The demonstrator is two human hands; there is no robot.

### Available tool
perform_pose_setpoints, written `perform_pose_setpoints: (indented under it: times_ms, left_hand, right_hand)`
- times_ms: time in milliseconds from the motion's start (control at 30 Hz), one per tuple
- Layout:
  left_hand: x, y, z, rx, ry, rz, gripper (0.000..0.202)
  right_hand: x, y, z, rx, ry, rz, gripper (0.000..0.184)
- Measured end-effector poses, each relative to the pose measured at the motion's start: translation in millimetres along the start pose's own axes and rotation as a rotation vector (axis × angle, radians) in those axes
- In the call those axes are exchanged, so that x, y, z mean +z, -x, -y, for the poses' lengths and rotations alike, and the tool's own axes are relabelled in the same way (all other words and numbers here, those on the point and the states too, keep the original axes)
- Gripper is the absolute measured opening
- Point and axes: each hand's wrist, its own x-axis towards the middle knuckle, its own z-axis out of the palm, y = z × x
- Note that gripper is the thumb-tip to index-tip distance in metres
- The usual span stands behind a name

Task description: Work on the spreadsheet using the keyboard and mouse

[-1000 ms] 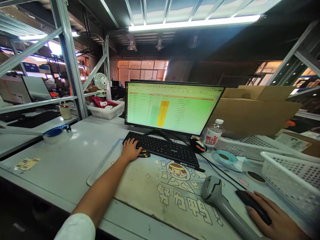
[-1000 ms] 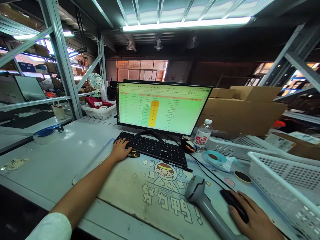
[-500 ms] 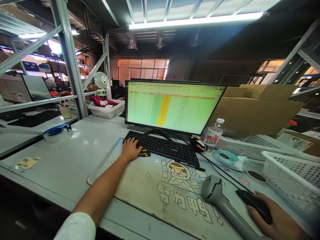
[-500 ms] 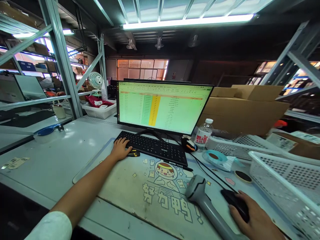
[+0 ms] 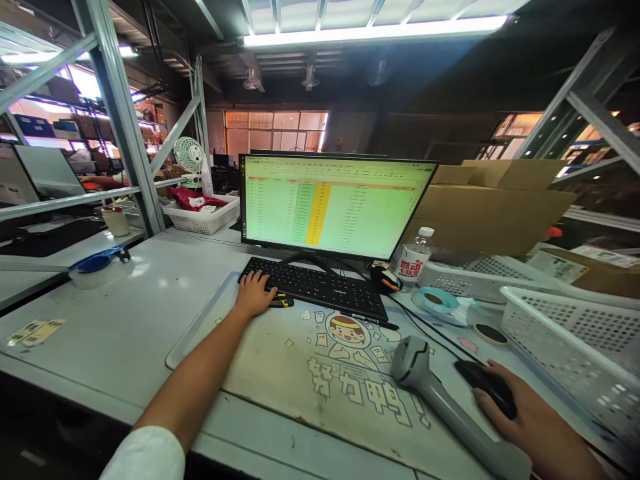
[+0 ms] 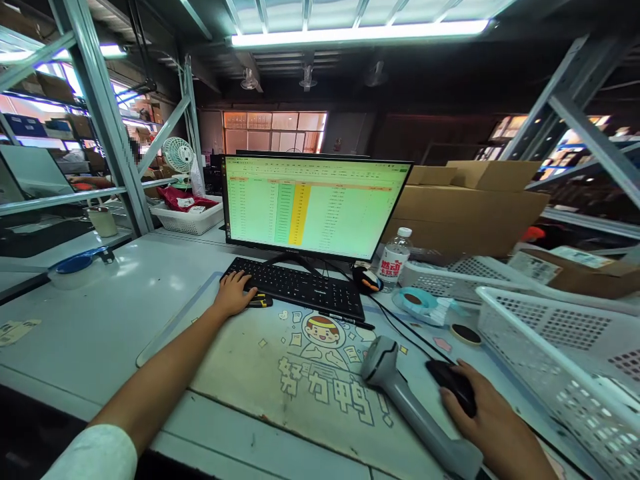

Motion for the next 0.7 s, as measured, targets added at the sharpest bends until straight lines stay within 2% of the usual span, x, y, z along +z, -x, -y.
perform_pose_setpoints:
  times_ms: [267,533,700]
  left_hand:
    - [-0.1,-0.8,0.3,0.002,-0.008,0.005,0.061]
    - [-1.3,-0.7,0.8,0.001,-0.004,0.017,0.062]
    - [-0.2,-1.1,1.3,0.000,-0.003,0.015,0.062]
  right_hand:
    - [-4.8,1.8,6.1,0.062,-0.057,0.106,0.093]
    - [-7.5,2.6,9.5,0.069,-0.062,0.102,0.089]
    - [-5.5,2.3,7.0,0.077,-0.048,0.108,0.093]
